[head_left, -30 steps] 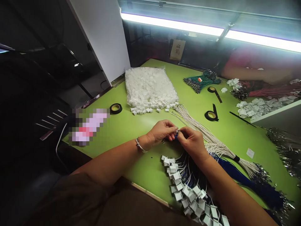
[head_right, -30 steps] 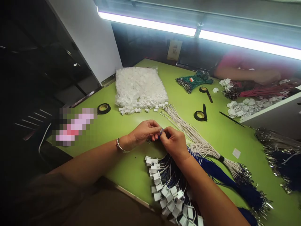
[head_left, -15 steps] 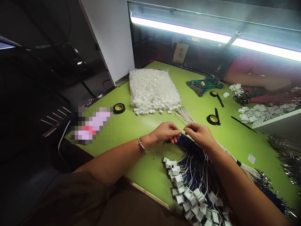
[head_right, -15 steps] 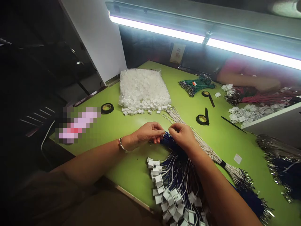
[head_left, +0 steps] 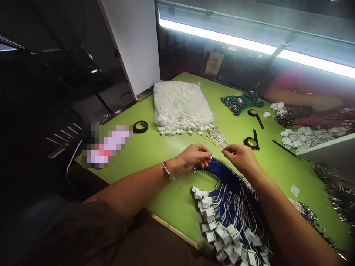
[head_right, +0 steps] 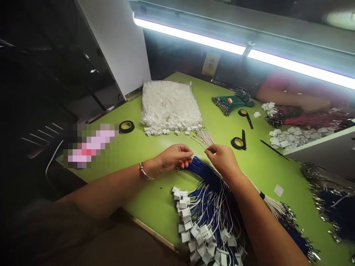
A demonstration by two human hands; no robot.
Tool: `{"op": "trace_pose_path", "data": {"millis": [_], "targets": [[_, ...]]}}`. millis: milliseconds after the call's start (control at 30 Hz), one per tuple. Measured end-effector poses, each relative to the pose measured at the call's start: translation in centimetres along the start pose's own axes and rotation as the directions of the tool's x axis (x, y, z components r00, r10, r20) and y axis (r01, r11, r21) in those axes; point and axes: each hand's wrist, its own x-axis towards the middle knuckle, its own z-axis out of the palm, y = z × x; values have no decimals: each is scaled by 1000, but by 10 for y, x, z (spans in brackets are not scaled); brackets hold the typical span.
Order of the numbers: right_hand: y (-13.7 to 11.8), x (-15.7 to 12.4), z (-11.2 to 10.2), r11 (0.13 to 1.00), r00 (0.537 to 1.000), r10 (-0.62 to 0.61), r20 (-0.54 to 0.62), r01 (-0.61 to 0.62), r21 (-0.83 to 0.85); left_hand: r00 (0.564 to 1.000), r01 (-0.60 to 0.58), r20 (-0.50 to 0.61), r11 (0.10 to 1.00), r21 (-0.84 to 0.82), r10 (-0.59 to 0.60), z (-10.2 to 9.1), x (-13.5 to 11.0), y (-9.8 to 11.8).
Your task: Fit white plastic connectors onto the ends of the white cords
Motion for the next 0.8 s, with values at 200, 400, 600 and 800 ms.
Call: {"op": "trace_pose_path", "data": {"millis": [200,400,600,800], "targets": [[-43,-19,8,976,981,-155,-115,170,136,999,-29,22,1000,1,29,0,2,-3],[-42,-33,6,976,964,-171,-206,194,97,1000,-27,6,999,-37,27,2,1,-1],[-29,-43,13,983,989,-98,-111,113,142,1000,4,18,996,-91,-3,4,0,0],[-30,-43,16,984,989,-143,-47,147,96,997,1,83,993,-120,9,4,-1,-1]]}}
